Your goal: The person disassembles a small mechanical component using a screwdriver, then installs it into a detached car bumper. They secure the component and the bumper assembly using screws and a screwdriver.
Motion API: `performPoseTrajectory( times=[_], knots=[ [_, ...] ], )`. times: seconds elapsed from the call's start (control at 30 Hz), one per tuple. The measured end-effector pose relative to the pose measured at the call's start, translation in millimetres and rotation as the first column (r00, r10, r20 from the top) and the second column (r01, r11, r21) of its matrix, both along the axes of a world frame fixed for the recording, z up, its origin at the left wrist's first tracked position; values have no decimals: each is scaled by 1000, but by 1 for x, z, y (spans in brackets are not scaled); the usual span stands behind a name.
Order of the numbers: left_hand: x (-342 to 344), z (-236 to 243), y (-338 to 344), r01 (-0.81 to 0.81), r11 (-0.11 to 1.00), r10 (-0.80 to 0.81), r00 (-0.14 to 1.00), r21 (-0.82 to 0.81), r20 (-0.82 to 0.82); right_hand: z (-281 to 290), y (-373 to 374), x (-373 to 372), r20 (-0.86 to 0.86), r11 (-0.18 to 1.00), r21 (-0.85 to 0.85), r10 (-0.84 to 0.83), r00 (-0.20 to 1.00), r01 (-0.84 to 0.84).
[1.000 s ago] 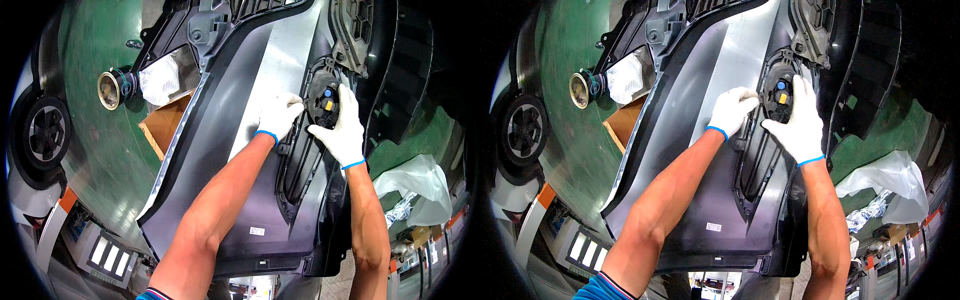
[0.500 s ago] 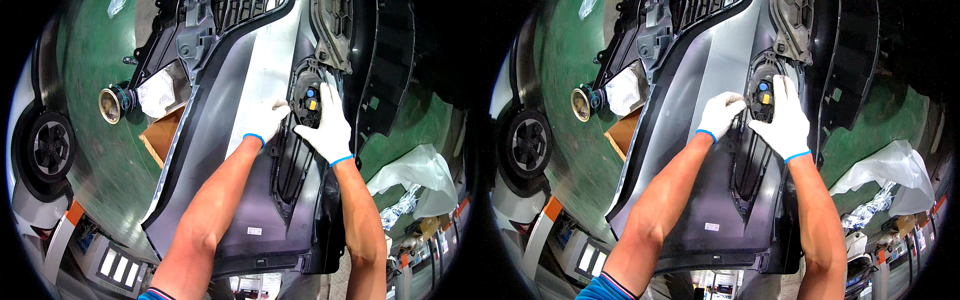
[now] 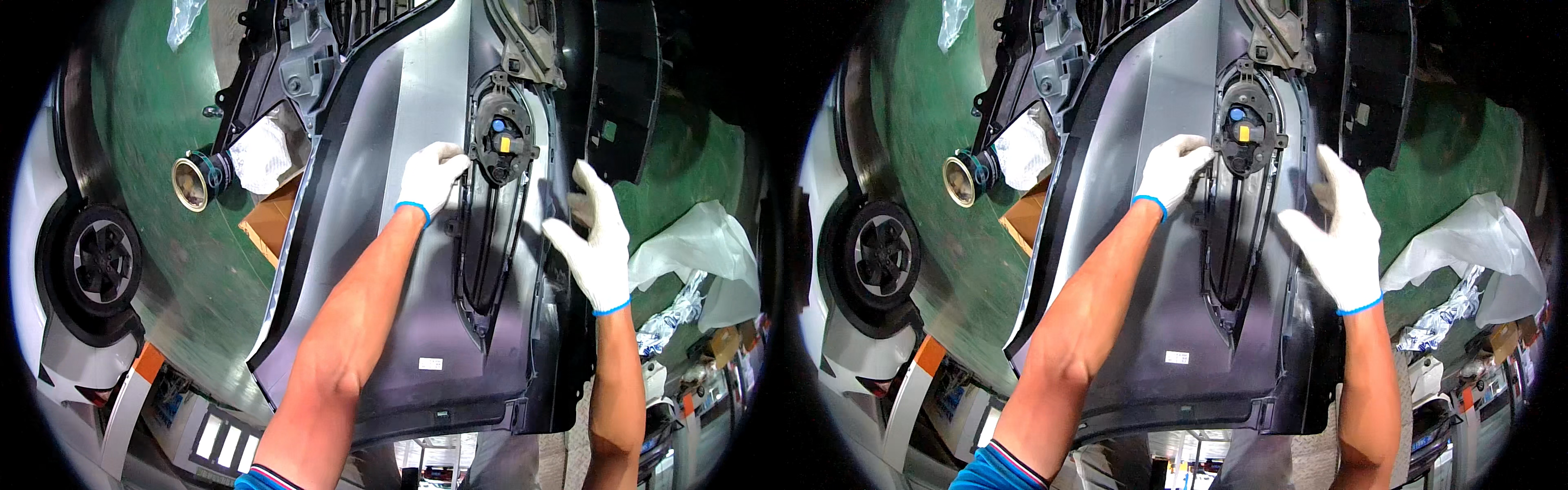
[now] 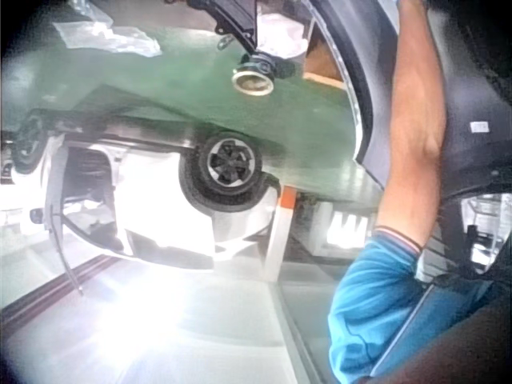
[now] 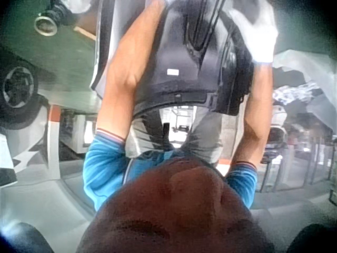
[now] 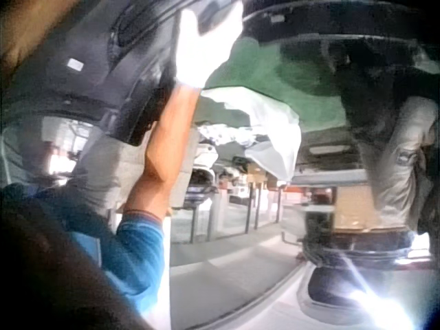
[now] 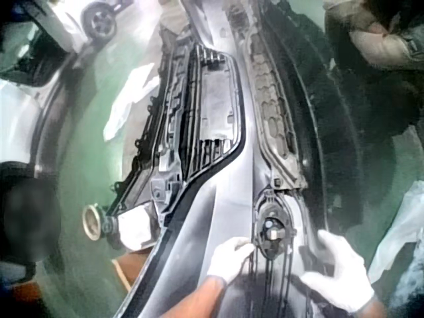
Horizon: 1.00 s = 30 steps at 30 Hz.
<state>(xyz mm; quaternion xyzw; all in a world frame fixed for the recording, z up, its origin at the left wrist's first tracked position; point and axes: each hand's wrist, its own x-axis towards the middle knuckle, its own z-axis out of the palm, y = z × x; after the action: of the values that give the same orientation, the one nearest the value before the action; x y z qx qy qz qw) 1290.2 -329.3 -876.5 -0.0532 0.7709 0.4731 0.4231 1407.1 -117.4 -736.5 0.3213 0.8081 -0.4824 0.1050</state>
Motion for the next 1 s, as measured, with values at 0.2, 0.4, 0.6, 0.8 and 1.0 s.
performPoseTrajectory(
  times=[0.2,0.4,0.6,0.8,1.0],
  knots=[
    [1,7,-38,93,993,-91,995,-70,40,52,-17,17,119,975,18,219,968,-223],
    [-30,91,-88,197,979,-197,980,-60,9,100,-77,29,71,853,142,497,865,-502],
    [-72,181,-175,132,991,-132,991,4,-34,161,-155,36,-1,908,29,418,908,-418],
    [-83,249,-325,-56,996,50,995,-72,-84,212,-238,57,-13,928,7,372,928,-372],
    [53,279,-524,-151,865,196,979,-479,46,250,-293,72,24,944,-236,243,970,-231]
  ],
)
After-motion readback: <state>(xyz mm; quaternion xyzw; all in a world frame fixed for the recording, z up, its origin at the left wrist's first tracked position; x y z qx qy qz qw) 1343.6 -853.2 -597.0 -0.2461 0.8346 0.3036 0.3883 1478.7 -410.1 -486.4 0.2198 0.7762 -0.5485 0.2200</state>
